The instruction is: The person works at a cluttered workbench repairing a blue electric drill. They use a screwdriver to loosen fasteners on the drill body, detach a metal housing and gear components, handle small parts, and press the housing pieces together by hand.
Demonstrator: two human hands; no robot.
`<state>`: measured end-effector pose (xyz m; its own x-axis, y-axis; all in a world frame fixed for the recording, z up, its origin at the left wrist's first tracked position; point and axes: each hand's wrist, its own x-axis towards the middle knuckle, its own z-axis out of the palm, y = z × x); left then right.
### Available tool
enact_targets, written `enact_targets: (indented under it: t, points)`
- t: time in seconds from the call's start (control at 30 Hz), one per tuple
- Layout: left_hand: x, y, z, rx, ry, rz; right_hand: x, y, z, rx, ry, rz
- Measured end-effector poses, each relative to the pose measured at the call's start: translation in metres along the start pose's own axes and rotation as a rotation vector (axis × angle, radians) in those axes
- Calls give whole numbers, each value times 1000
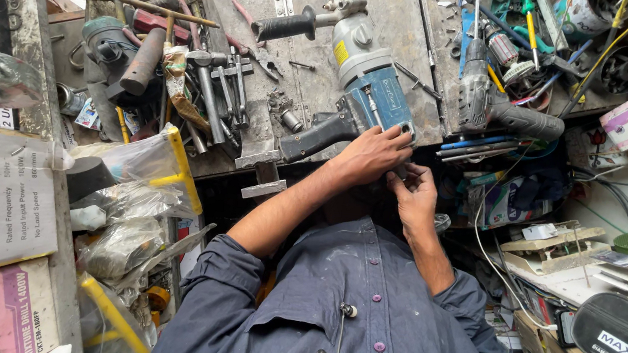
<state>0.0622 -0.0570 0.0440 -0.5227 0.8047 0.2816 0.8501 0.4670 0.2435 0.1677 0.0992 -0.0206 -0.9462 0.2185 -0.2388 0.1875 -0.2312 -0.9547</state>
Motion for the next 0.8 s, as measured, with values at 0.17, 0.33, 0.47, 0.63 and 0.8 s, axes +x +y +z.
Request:
enact_targets:
  t: [0.17,0.33,0.47,0.63,0.8]
  points:
    - [-1,-9,-3,-48,-58,33,2,-6,-1,21,-39,32]
    - [1,-1,-4,20,-27,-30,1,-12,-3,99,8,329]
    - [0,6,-8,9,32,1,3,-4,-4,-24,5,255]
    - [-3,1,-13,5,-42,27,7,-1,1,-61,-16,25]
    - [2,6,-15,0,-10,-17,5,-11,1,0,0,151]
